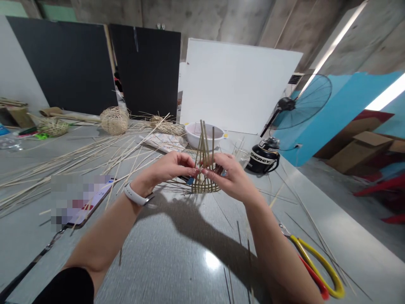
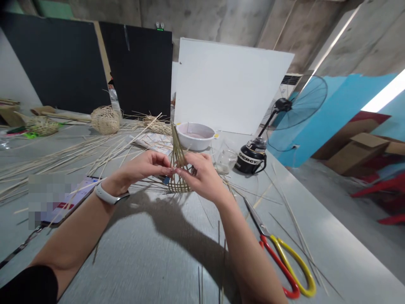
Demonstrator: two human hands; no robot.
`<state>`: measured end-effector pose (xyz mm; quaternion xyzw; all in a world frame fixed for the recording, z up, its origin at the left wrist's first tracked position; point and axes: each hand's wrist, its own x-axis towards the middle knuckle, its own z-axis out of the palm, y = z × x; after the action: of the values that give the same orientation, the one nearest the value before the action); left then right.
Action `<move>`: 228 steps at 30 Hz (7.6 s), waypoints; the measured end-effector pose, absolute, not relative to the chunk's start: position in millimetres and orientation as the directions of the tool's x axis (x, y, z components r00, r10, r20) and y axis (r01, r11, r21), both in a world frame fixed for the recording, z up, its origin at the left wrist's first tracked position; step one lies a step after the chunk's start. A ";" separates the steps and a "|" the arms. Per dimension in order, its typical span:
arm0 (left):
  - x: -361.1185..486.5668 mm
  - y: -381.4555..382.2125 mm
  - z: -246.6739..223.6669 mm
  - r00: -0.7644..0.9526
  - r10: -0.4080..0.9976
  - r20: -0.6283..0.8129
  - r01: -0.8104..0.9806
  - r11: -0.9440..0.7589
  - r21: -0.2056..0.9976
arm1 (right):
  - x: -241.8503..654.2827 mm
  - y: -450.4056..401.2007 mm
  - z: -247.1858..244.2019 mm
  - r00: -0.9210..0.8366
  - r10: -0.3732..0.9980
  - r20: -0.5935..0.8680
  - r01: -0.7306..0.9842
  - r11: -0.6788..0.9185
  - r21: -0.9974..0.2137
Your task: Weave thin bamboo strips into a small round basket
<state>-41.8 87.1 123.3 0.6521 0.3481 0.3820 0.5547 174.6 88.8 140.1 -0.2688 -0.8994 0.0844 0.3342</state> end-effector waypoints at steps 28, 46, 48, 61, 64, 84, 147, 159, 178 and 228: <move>-27.7 93.1 110.7 0.314 0.927 0.203 0.041 -0.227 0.973 | 171.9 98.6 131.5 -0.443 0.687 0.576 0.352 0.724 -0.593; -26.6 90.6 113.2 0.234 0.869 0.435 0.236 -0.485 0.842 | 165.3 102.8 124.1 -0.374 0.700 0.609 0.333 0.714 -0.616; -24.0 90.0 112.5 0.202 0.869 0.452 0.235 -0.491 0.839 | 164.4 103.7 123.4 -0.352 0.691 0.632 0.338 0.723 -0.602; -35.3 93.4 116.6 0.390 0.867 0.310 0.228 -0.417 0.880 | 167.2 108.1 120.6 -0.384 0.707 0.594 0.410 0.707 -0.576; -33.2 93.5 114.9 0.356 0.881 0.311 0.159 -0.385 0.909 | 165.6 107.4 120.0 -0.375 0.702 0.605 0.418 0.711 -0.566; -30.9 96.2 116.0 0.203 0.975 0.086 -0.064 -0.074 0.995 | 162.3 103.9 117.3 -0.435 0.626 0.647 0.418 0.777 -0.471; -22.9 93.5 109.2 0.241 0.844 0.479 0.242 -0.531 0.812 | 170.6 104.5 128.6 -0.478 0.795 0.373 0.292 0.544 -0.786; -22.8 96.8 107.3 0.256 0.882 0.396 0.094 -0.431 0.898 | 172.9 108.9 127.2 -0.500 0.791 0.352 0.301 0.540 -0.786; -25.7 97.8 107.1 0.201 0.924 0.327 0.175 -0.362 0.916 | 161.9 106.8 120.2 -0.374 0.804 0.462 0.324 0.580 -0.748; -30.9 95.9 107.1 0.522 0.840 0.148 0.249 -0.317 0.915 | 161.8 113.3 115.9 -0.324 0.888 0.327 0.303 0.425 -0.853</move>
<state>-30.9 95.9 107.1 0.7438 0.3661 0.3240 0.4557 161.8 113.3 115.9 -0.4055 -0.7341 0.3509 0.4166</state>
